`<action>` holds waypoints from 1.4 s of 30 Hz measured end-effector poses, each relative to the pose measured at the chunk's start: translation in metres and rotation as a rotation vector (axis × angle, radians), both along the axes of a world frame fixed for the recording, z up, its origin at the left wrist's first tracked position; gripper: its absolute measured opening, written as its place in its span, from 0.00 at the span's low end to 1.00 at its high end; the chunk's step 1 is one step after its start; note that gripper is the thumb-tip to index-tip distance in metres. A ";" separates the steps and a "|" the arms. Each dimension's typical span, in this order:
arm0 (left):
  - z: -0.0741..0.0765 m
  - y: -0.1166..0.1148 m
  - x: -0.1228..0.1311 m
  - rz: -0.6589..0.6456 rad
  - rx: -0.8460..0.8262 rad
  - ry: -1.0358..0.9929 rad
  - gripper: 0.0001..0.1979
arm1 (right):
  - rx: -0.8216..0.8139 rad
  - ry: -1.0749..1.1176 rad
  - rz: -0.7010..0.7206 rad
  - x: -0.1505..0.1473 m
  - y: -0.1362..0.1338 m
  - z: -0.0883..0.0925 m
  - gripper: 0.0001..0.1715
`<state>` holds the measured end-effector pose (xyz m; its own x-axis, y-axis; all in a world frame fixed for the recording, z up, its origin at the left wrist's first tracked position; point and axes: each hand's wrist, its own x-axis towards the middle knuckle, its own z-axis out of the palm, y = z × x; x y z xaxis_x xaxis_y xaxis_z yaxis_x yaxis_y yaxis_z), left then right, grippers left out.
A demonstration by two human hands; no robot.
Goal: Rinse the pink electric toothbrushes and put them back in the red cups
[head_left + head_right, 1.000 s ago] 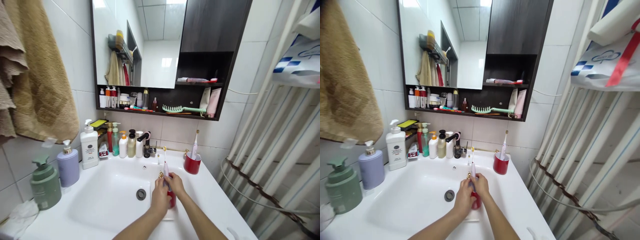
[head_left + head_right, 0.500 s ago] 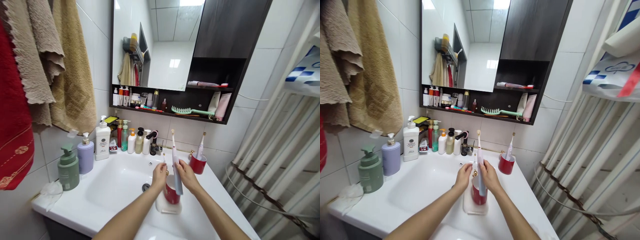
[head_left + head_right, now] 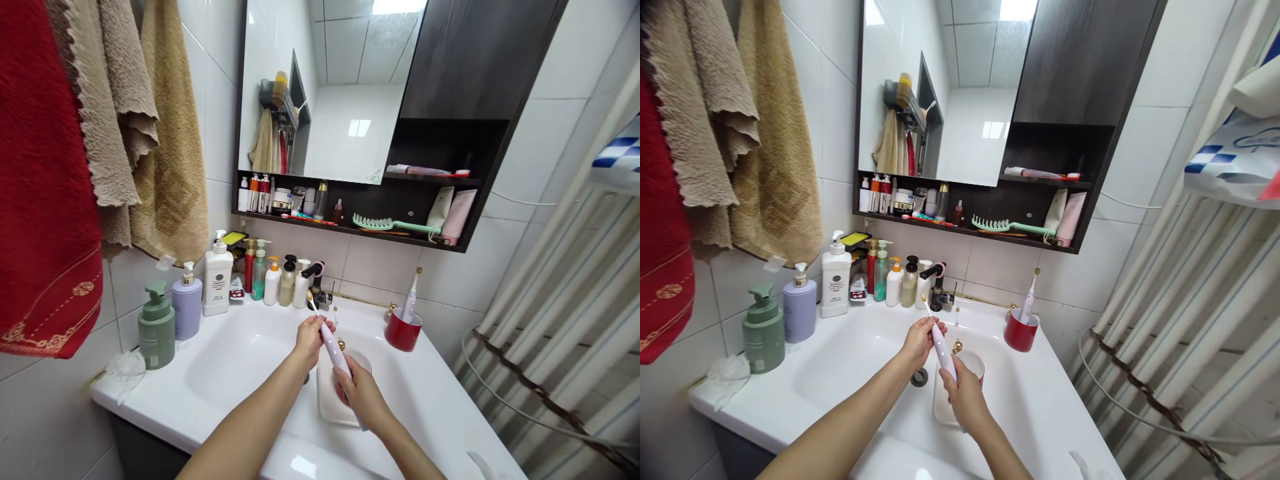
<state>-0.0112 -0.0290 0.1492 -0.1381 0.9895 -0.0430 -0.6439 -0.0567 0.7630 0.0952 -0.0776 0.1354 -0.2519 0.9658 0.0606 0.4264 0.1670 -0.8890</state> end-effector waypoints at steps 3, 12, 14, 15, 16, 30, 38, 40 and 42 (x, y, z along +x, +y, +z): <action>-0.003 0.001 0.002 0.032 -0.028 -0.028 0.03 | -0.027 0.051 0.060 0.000 0.000 -0.008 0.14; -0.003 0.006 0.011 0.075 -0.052 -0.071 0.03 | -0.055 0.015 0.009 -0.001 0.000 -0.007 0.13; -0.002 0.006 0.012 0.071 -0.052 -0.074 0.03 | -0.025 0.001 0.002 0.001 0.000 -0.006 0.13; -0.002 0.007 0.012 0.070 -0.054 -0.075 0.03 | -0.016 -0.003 -0.001 0.002 0.001 -0.006 0.12; -0.002 0.007 0.013 0.069 -0.057 -0.076 0.03 | -0.023 -0.001 0.002 0.003 0.001 -0.007 0.13; -0.008 0.012 0.023 0.014 -0.098 -0.076 0.03 | -0.086 0.014 0.015 0.015 0.002 -0.011 0.13; -0.013 0.027 0.037 0.015 -0.137 -0.014 0.03 | -0.060 -0.012 0.001 0.030 0.009 -0.012 0.15; -0.014 0.036 0.038 0.014 -0.159 0.033 0.04 | -0.089 -0.034 -0.002 0.037 0.010 -0.009 0.16; -0.015 0.047 0.038 -0.014 -0.190 0.106 0.04 | -0.112 -0.027 -0.018 0.045 0.013 -0.007 0.15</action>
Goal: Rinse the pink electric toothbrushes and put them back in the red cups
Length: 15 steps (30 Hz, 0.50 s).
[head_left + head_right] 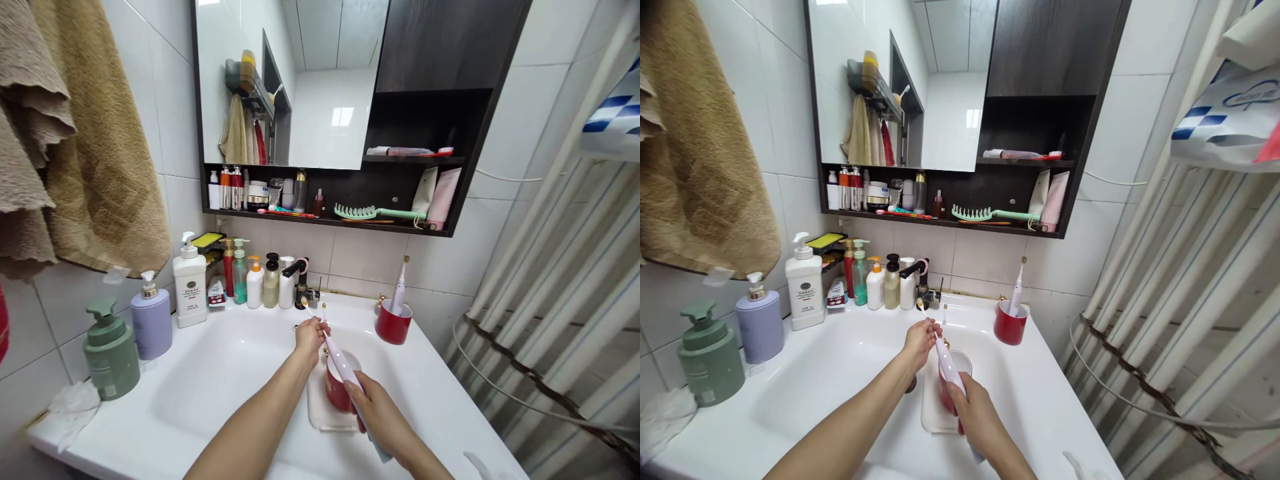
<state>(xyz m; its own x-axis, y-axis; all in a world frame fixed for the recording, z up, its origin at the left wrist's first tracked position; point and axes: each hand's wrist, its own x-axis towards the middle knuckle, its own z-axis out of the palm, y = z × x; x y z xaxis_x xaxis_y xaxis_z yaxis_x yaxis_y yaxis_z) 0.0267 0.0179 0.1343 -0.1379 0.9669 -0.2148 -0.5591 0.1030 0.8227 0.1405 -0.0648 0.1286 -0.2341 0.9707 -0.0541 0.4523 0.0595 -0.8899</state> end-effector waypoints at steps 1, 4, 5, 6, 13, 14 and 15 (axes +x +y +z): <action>-0.001 0.006 0.001 -0.031 -0.021 0.045 0.04 | 0.000 0.016 -0.017 0.005 0.003 0.000 0.15; -0.007 0.026 0.007 -0.136 -0.086 0.206 0.07 | 0.035 0.091 -0.087 0.019 0.015 -0.006 0.15; -0.009 0.033 0.011 -0.161 -0.104 0.260 0.08 | 0.044 0.114 -0.108 0.024 0.020 -0.010 0.15; -0.011 0.040 0.015 -0.180 -0.119 0.311 0.10 | 0.046 0.135 -0.126 0.028 0.025 -0.014 0.15; -0.022 0.087 0.038 -0.249 -0.162 0.591 0.14 | 0.012 0.195 -0.168 0.042 0.045 -0.038 0.14; -0.023 0.092 0.039 -0.256 -0.165 0.625 0.14 | 0.018 0.195 -0.165 0.043 0.045 -0.038 0.14; -0.025 0.097 0.041 -0.262 -0.168 0.659 0.14 | 0.027 0.194 -0.160 0.043 0.045 -0.037 0.14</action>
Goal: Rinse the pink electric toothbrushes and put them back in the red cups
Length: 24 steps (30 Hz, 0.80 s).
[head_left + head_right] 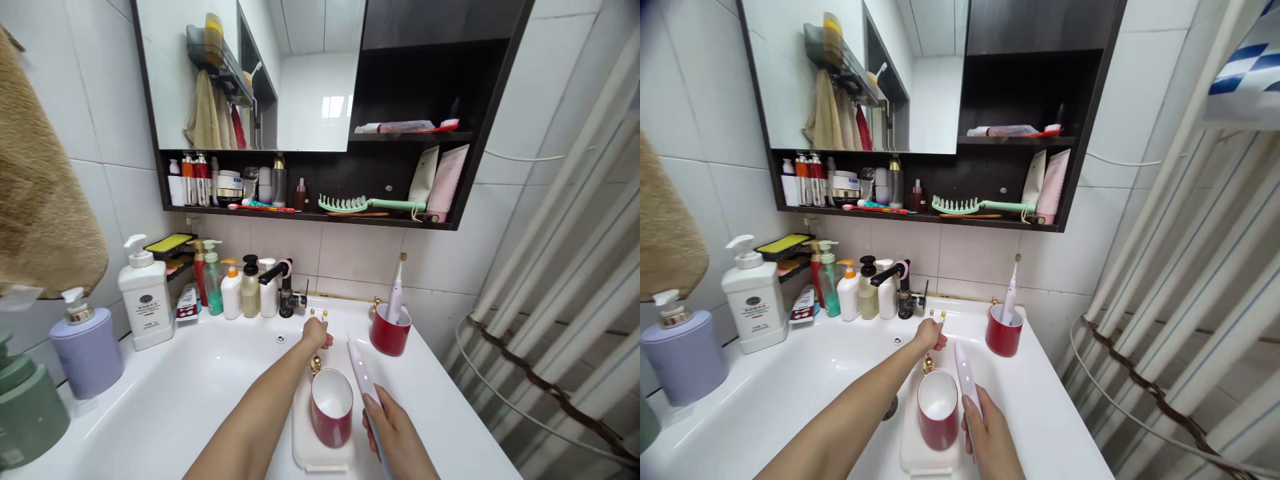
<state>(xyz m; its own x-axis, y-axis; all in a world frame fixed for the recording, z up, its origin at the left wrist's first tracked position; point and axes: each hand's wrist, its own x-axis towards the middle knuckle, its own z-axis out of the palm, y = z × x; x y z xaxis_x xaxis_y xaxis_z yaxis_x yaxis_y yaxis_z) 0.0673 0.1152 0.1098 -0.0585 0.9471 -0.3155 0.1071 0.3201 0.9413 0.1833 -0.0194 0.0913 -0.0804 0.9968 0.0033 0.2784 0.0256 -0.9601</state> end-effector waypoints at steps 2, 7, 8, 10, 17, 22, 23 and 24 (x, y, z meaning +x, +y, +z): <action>-0.003 0.008 0.001 -0.007 0.002 0.073 0.13 | 0.017 -0.009 0.012 -0.001 -0.001 0.003 0.14; -0.005 0.019 -0.007 0.036 0.046 0.284 0.13 | 0.021 -0.009 0.042 -0.005 -0.006 0.011 0.19; -0.005 0.020 -0.010 0.048 0.061 0.325 0.13 | 0.022 -0.004 0.047 -0.006 -0.006 0.012 0.19; -0.005 0.019 -0.017 0.077 0.100 0.406 0.12 | 0.025 0.003 0.050 -0.007 -0.007 0.012 0.19; -0.012 0.015 -0.028 0.124 0.163 0.533 0.15 | 0.034 0.016 0.054 -0.008 -0.007 0.012 0.20; -0.013 0.023 -0.028 0.104 0.066 0.416 0.12 | 0.026 0.013 0.055 -0.007 -0.004 0.008 0.20; -0.011 0.022 -0.030 0.095 0.033 0.370 0.12 | 0.028 0.010 0.045 -0.006 -0.004 0.007 0.20; -0.010 0.019 -0.033 0.084 -0.002 0.317 0.12 | 0.029 0.008 0.039 -0.005 -0.004 0.006 0.20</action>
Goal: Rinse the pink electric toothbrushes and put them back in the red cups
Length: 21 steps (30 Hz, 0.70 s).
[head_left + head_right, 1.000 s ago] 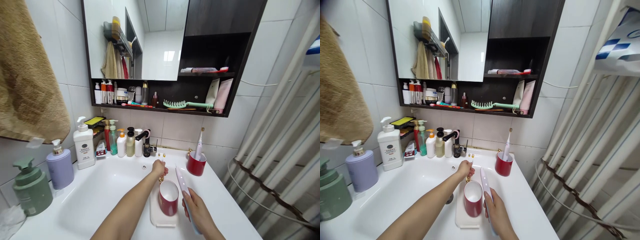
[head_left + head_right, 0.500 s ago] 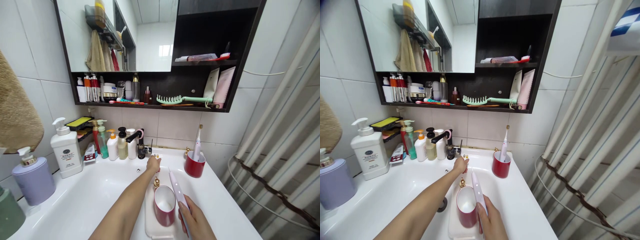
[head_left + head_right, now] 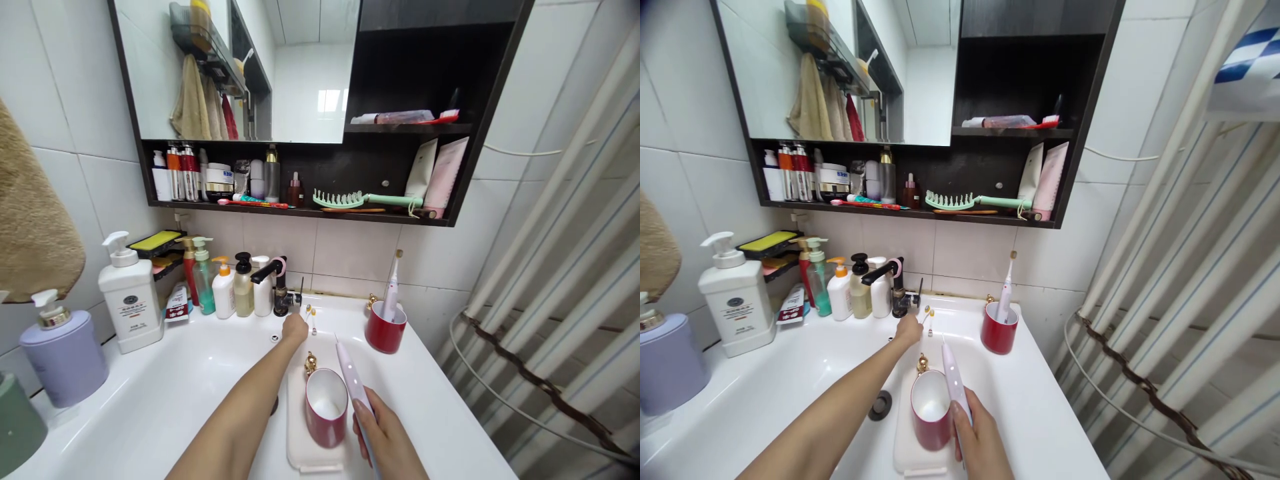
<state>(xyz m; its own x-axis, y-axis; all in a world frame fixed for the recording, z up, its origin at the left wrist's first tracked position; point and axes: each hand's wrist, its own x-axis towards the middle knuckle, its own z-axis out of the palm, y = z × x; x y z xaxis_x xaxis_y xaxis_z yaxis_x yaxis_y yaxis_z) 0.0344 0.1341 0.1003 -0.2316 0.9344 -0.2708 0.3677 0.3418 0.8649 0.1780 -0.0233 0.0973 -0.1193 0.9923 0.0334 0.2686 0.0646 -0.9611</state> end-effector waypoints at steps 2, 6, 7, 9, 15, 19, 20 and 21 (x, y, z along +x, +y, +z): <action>0.006 -0.012 -0.007 -0.018 -0.060 -0.132 0.13 | 0.005 0.002 0.012 0.000 -0.002 0.000 0.19; 0.025 -0.056 -0.024 -0.067 -0.089 -0.455 0.11 | 0.000 0.014 0.100 -0.011 -0.014 0.007 0.18; 0.031 -0.069 -0.027 -0.073 -0.077 -0.538 0.09 | 0.006 0.011 0.122 -0.016 -0.019 0.010 0.17; 0.043 -0.091 -0.031 -0.073 -0.042 -0.692 0.08 | 0.023 0.006 0.156 -0.027 -0.031 0.017 0.17; 0.067 -0.136 -0.030 -0.066 0.048 -0.985 0.06 | 0.033 0.000 0.167 -0.051 -0.061 0.033 0.16; 0.070 -0.153 -0.030 -0.071 0.089 -1.063 0.04 | -0.009 -0.010 0.141 -0.057 -0.071 0.031 0.19; 0.070 -0.156 -0.030 -0.068 0.101 -1.075 0.04 | -0.016 -0.013 0.137 -0.059 -0.073 0.031 0.19; 0.071 -0.160 -0.031 -0.064 0.115 -1.085 0.04 | -0.019 -0.015 0.131 -0.061 -0.075 0.030 0.19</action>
<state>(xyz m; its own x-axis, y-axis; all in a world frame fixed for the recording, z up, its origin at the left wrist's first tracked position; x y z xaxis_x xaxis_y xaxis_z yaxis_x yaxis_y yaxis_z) 0.0032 -0.0254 0.1709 0.1274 0.9690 -0.2116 -0.5951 0.2453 0.7653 0.1173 -0.0983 0.1277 -0.2483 0.9686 0.0124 0.2730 0.0822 -0.9585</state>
